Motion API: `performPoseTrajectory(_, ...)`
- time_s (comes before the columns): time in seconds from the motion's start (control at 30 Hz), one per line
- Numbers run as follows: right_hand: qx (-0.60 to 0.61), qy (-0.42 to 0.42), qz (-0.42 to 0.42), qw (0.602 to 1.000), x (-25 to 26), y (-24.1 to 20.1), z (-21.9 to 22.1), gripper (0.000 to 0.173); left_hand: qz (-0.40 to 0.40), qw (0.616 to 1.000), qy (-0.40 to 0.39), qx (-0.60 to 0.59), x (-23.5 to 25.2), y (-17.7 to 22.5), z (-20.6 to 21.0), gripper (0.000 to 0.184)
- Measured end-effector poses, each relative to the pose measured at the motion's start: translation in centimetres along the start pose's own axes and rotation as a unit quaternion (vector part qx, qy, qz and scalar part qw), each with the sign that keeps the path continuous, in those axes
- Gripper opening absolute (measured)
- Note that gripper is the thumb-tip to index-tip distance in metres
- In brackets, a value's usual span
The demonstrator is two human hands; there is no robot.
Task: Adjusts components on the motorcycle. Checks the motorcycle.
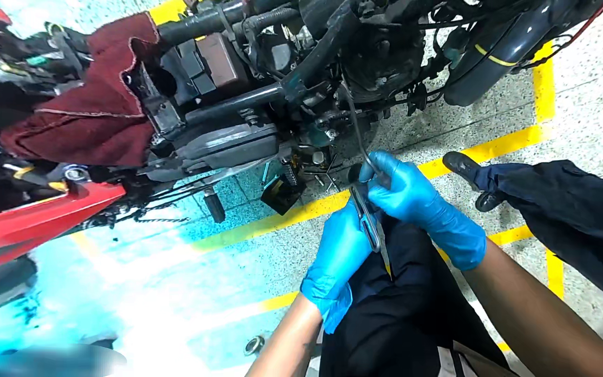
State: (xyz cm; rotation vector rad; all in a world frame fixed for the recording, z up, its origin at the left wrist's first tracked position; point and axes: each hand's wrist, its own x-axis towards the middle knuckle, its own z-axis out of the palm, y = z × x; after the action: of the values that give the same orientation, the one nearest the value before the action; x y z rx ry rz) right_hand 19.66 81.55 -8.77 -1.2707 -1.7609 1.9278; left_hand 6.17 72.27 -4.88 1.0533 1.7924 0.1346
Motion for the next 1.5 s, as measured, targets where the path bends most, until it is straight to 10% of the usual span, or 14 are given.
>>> performPoseTrajectory(0.3,0.285,-0.044,0.084,0.954,0.4,3.2,1.2,0.018,-0.028,0.959,-0.076,-0.271,-1.2,-2.3,0.7,0.018)
performPoseTrajectory(0.67,0.206,0.056,0.014,0.977,-0.3,1.9,2.4,0.017,0.018,0.989,0.143,0.033,-3.0,-0.7,1.8,0.02)
performPoseTrajectory(0.83,0.312,0.002,0.048,0.949,0.1,2.5,3.0,0.019,-0.017,0.983,0.114,-0.141,-3.4,-1.3,1.9,0.025)
performPoseTrajectory(1.03,0.263,0.103,-0.006,0.959,0.0,1.6,4.7,0.018,-0.158,0.887,0.145,-0.409,-3.1,-1.1,2.9,0.024)
performPoseTrajectory(1.23,0.392,0.063,0.081,0.914,0.7,1.5,4.8,0.016,0.031,0.913,0.323,-0.248,-3.8,-0.4,4.2,0.019)
performPoseTrajectory(1.5,0.434,0.085,0.07,0.894,0.0,0.9,5.4,0.016,0.173,0.903,0.361,-0.154,-4.3,-2.3,3.5,0.028)
